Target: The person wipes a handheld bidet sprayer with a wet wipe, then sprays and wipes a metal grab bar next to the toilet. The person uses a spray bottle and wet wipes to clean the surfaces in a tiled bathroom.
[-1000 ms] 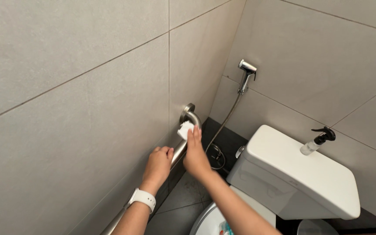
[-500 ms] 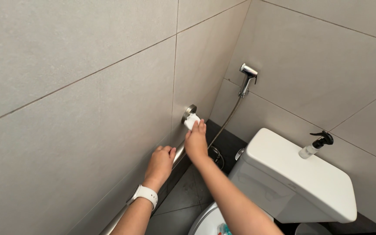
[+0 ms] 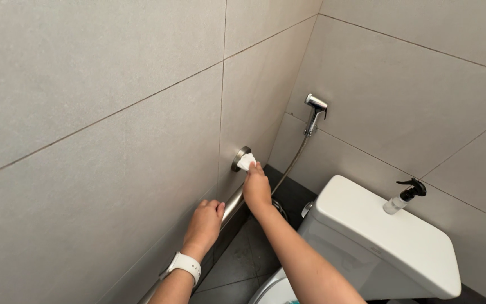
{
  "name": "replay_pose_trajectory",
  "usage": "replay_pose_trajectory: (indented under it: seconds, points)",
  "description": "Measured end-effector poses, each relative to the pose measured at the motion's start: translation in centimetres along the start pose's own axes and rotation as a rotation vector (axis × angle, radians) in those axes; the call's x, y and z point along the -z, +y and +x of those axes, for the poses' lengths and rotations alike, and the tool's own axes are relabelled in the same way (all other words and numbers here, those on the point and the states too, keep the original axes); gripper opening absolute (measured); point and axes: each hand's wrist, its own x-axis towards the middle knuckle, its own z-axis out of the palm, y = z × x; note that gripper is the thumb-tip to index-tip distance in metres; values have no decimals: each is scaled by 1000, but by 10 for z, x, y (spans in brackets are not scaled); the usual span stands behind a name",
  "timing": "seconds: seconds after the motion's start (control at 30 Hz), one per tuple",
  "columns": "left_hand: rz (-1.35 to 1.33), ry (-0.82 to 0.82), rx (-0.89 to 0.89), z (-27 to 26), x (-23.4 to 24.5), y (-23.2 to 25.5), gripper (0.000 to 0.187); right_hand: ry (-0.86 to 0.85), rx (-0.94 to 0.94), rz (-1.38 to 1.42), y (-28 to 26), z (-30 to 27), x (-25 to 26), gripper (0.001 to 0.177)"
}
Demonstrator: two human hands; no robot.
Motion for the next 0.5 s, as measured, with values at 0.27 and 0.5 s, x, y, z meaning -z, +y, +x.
replay_pose_trajectory:
  seconds: [0.27, 0.5]
  points:
    - [-23, 9, -1, 7, -11, -11, 46, 73, 117, -54, -12, -28, 5, 44]
    - [-70, -12, 18, 5, -3, -5, 47, 124, 154, -106, -17, -41, 10, 42]
